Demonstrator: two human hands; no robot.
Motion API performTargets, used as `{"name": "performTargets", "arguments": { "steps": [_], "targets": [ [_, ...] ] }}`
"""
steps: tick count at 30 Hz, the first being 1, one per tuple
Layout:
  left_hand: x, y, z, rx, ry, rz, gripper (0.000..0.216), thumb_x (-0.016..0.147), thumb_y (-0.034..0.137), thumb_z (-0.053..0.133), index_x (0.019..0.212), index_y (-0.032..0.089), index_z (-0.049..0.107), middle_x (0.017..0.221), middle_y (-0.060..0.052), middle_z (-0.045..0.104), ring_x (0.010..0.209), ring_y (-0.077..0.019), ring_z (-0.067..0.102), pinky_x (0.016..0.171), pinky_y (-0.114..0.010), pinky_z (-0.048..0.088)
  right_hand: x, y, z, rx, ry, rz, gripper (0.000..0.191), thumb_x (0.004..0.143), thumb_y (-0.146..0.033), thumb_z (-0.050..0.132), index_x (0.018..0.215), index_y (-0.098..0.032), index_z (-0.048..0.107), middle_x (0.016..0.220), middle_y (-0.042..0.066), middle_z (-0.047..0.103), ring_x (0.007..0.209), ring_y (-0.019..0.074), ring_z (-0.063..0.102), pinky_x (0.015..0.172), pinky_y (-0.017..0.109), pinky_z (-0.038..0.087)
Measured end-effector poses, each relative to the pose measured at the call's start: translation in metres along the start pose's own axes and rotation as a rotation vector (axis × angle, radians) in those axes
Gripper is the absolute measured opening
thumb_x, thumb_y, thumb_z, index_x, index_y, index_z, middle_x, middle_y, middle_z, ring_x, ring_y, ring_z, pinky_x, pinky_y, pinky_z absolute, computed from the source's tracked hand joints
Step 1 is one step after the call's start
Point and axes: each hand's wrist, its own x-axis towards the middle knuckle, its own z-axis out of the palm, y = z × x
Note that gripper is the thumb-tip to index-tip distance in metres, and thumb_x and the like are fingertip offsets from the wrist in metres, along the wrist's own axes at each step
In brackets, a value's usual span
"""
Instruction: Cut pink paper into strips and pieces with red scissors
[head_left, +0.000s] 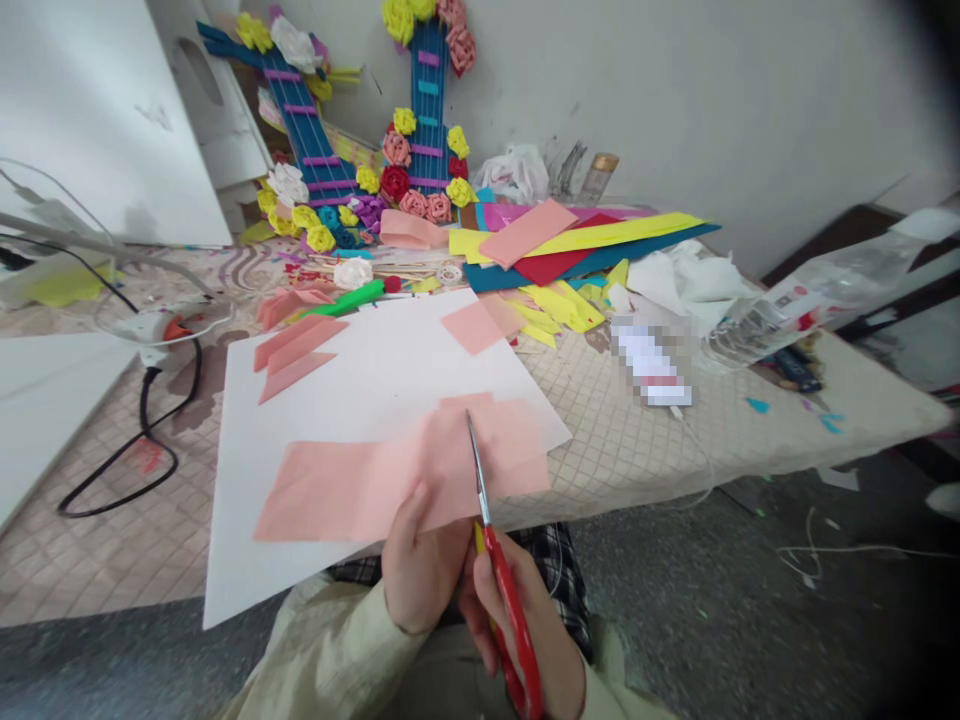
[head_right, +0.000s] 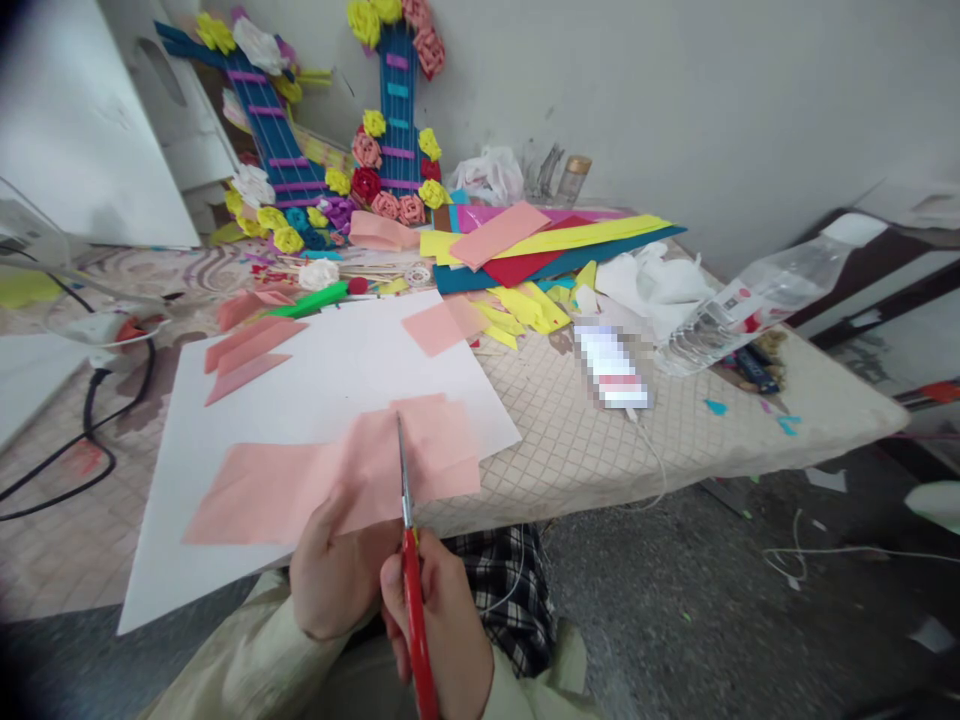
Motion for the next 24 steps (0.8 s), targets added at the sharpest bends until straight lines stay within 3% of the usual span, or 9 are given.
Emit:
{"name": "performTargets", "arguments": {
  "steps": [16,24],
  "targets": [
    [-0.001,-0.003,-0.003,-0.102,0.055,-0.016,0.041,0.08,0.036,0.041,0.109,0.014,0.06,0.115,-0.009,0.061,0.119,-0.0359,0.042,0.102,-0.046,0.029,0.001,-0.003,0.001,0.046,0.004,0.02,0.043,0.079,-0.063,0.041,0.073,-0.02,0.036,0.046,-0.009,0.037,0.028,0.0014,0.027,0.027,0.015,0.018],
    [0.0,-0.006,-0.01,-0.101,0.043,-0.06,0.047,0.081,0.039,0.039,0.113,0.01,0.056,0.116,-0.011,0.059,0.118,-0.0347,0.044,0.101,-0.045,0.029,0.003,-0.001,0.0,0.034,0.01,0.03,0.046,0.077,-0.066,0.041,0.076,-0.02,0.037,0.045,-0.01,0.036,0.029,0.0014,0.028,0.027,0.013,0.023]
  ]
}}
